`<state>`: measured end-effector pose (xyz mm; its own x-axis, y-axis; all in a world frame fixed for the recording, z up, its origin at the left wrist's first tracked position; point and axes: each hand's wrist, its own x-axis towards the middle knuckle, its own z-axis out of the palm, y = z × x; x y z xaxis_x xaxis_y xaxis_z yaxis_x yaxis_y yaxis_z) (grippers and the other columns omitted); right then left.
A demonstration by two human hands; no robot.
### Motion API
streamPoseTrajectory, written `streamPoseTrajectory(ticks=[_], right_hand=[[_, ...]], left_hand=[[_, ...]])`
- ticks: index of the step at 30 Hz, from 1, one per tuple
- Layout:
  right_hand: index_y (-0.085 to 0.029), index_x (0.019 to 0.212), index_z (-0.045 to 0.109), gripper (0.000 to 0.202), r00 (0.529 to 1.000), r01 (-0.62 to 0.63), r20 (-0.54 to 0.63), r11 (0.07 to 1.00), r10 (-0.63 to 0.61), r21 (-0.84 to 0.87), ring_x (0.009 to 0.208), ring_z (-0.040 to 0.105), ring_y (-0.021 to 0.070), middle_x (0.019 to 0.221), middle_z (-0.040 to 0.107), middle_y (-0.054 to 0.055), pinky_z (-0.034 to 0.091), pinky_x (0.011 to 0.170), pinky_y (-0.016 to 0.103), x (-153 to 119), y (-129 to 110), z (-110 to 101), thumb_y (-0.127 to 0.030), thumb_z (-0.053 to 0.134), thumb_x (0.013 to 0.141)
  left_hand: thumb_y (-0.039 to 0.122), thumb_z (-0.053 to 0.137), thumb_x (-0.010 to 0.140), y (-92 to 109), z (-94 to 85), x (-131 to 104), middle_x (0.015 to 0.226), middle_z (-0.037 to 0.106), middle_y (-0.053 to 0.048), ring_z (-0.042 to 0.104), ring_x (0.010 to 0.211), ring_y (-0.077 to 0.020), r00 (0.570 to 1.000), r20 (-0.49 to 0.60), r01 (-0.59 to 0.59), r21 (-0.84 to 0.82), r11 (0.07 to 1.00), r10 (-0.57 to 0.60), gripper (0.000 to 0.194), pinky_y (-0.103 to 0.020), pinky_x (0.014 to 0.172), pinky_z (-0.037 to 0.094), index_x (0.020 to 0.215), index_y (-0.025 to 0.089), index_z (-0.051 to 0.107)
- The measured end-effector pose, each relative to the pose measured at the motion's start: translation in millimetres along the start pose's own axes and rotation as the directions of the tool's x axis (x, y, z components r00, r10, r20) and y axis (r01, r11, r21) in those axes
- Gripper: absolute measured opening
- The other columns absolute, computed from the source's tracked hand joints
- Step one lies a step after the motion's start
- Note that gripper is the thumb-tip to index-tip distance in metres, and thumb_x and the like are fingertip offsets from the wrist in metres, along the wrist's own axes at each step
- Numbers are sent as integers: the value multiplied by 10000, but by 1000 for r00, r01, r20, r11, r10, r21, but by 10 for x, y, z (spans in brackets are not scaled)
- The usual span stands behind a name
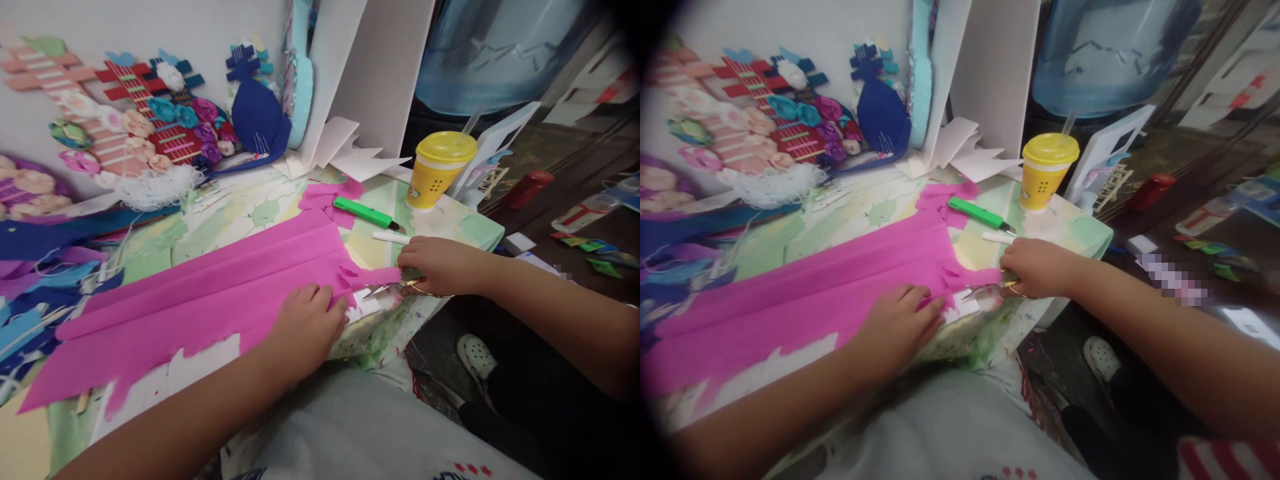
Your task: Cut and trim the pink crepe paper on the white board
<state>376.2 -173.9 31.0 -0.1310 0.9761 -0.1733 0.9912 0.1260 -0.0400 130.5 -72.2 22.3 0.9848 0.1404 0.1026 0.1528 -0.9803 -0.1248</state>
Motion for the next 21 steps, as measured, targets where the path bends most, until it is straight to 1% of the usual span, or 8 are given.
streamPoseTrajectory(ticks=[4,8,11,13,16,21], right_hand=[[-156,768,589,353,1000,22,-14,1000,-22,3,788,509,223,756,579,95,352,663,312,38,-33,-16,-491,480,736],[-155,768,587,336,1000,15,-21,1000,-15,5,789,507,222,764,581,96,353,664,313,64,-62,-35,-478,502,726],[-155,762,584,297,1000,6,-17,1000,-6,7,783,506,217,762,581,94,353,670,313,80,-77,-38,-441,507,733],[-155,782,589,290,1000,-1,-16,1000,2,5,786,507,217,765,581,93,354,675,314,88,-79,-36,-428,500,741],[-156,805,596,307,1000,-17,-19,1000,17,4,795,510,223,767,581,94,356,672,315,88,-62,-39,-439,497,740],[-154,806,596,330,999,-49,-14,999,49,0,788,511,219,774,584,94,357,666,313,41,1,-71,-459,491,738]], left_hand=[[252,399,874,-78,71,62,854,561,-79,486,742,-223,1000,18,9,4,1000,-9,215,-334,618,379,975,170,570],[185,402,864,-129,90,114,862,569,-98,502,753,-224,996,65,-50,-50,997,53,214,-342,649,398,996,117,556],[162,416,848,-167,73,149,811,574,-91,511,735,-220,990,100,-93,-90,992,102,182,-333,646,406,913,116,579],[145,431,830,-192,57,171,789,573,-87,512,718,-217,987,109,-102,-110,989,114,161,-324,627,405,863,125,587],[140,437,818,-217,43,198,774,571,-85,513,709,-214,989,113,-81,-161,984,100,154,-322,619,399,819,132,590],[193,405,833,-222,17,219,788,578,-67,515,733,-200,994,113,24,-327,945,14,208,-305,641,387,779,151,602]])
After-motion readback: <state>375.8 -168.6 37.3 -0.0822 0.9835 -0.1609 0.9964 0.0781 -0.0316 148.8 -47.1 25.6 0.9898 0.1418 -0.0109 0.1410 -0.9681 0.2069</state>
